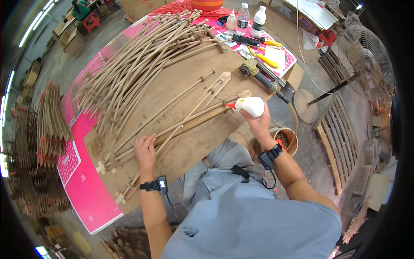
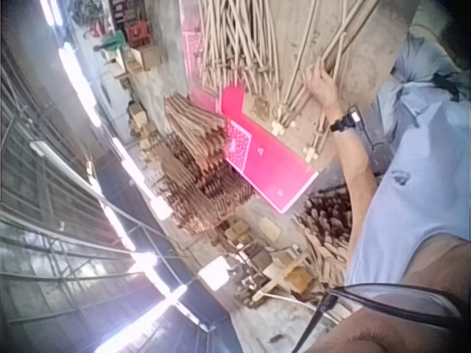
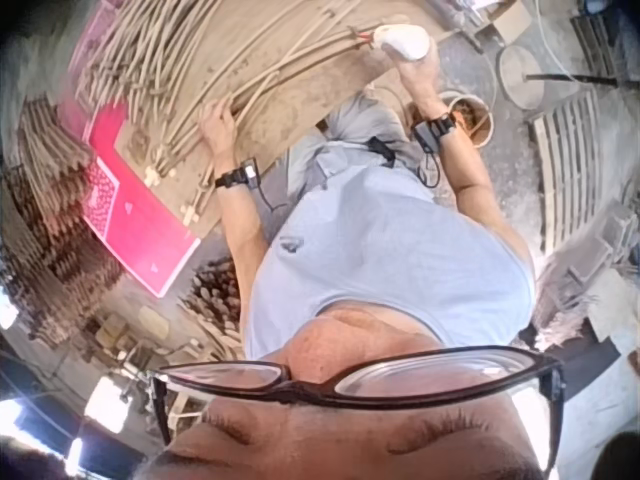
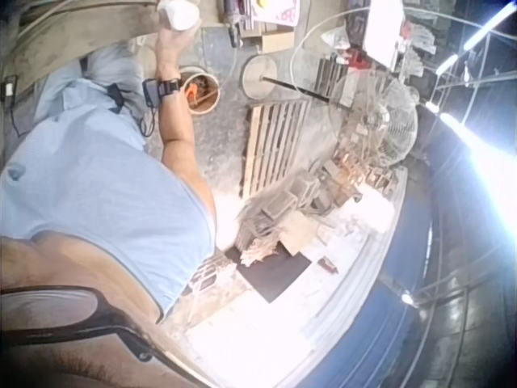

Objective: Assembling and gluing wooden sticks into frames in a manufacturing workshop.

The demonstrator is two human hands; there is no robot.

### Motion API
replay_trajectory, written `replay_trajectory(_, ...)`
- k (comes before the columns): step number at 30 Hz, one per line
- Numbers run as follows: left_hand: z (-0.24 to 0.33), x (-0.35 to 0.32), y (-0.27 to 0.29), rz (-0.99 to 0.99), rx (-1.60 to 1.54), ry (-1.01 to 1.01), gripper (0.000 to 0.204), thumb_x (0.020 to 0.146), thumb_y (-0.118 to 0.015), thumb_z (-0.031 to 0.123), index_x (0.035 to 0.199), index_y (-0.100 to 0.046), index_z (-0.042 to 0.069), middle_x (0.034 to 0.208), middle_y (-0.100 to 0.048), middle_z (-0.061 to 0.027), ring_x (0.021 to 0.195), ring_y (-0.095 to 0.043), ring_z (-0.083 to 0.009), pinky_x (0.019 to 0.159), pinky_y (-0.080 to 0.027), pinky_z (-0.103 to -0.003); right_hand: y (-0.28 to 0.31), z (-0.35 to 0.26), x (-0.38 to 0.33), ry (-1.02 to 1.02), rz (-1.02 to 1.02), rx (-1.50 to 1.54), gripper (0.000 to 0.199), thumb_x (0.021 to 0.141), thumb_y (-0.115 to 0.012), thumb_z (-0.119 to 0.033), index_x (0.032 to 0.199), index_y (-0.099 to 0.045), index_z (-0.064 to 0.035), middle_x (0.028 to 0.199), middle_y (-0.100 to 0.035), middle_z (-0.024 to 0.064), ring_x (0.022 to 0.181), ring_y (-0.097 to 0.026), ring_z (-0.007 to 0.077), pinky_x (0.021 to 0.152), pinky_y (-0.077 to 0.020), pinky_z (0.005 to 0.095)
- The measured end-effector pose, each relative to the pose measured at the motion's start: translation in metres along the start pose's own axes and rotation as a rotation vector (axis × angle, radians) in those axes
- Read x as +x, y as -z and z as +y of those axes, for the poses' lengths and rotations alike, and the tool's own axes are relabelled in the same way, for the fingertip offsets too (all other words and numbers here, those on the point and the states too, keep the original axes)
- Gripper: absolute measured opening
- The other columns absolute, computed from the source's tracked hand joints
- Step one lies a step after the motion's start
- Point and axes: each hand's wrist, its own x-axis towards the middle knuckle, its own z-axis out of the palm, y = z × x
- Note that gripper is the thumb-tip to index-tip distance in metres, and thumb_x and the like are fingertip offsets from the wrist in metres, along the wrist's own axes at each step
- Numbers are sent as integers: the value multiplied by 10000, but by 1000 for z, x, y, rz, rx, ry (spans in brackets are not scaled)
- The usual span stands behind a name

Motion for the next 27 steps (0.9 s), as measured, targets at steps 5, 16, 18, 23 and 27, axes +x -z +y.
replay_trajectory(5,-3,-1,-1,7,1,-23,165,873,-735,99,1025,-800,110,946,-677,-93,959,-609,-297,892,-466,-404,0,10,3,7,18,35,543,778,-916,-167,1193,-594,-27,1112,-718,77,1013,-685,158,886,-547,320)
replay_trajectory(16,1,0,1,3,-5,-14,154,889,-725,114,1025,-795,103,946,-678,-91,965,-608,-297,893,-463,-402,0,16,9,-20,29,68,548,785,-908,-143,1209,-581,-25,1119,-714,76,1015,-680,156,900,-544,318)
replay_trajectory(18,2,0,2,4,4,-15,154,892,-723,115,1028,-794,103,947,-679,-91,965,-608,-297,891,-463,-402,-1,7,9,-31,24,46,549,786,-908,-146,1209,-580,-25,1121,-714,77,1015,-680,156,901,-544,318)
replay_trajectory(23,3,0,2,2,-19,-14,146,898,-717,113,1023,-791,95,935,-679,-88,969,-611,-294,893,-466,-400,0,9,9,-18,23,10,544,788,-906,-155,1206,-582,-23,1118,-716,78,1017,-680,156,901,-545,321)
replay_trajectory(27,5,0,2,-1,-13,-9,136,900,-713,113,1011,-789,88,931,-681,-85,964,-615,-293,897,-467,-399,3,5,9,-6,13,-13,535,786,-908,-171,1189,-590,-22,1107,-720,82,1013,-686,161,892,-545,323)
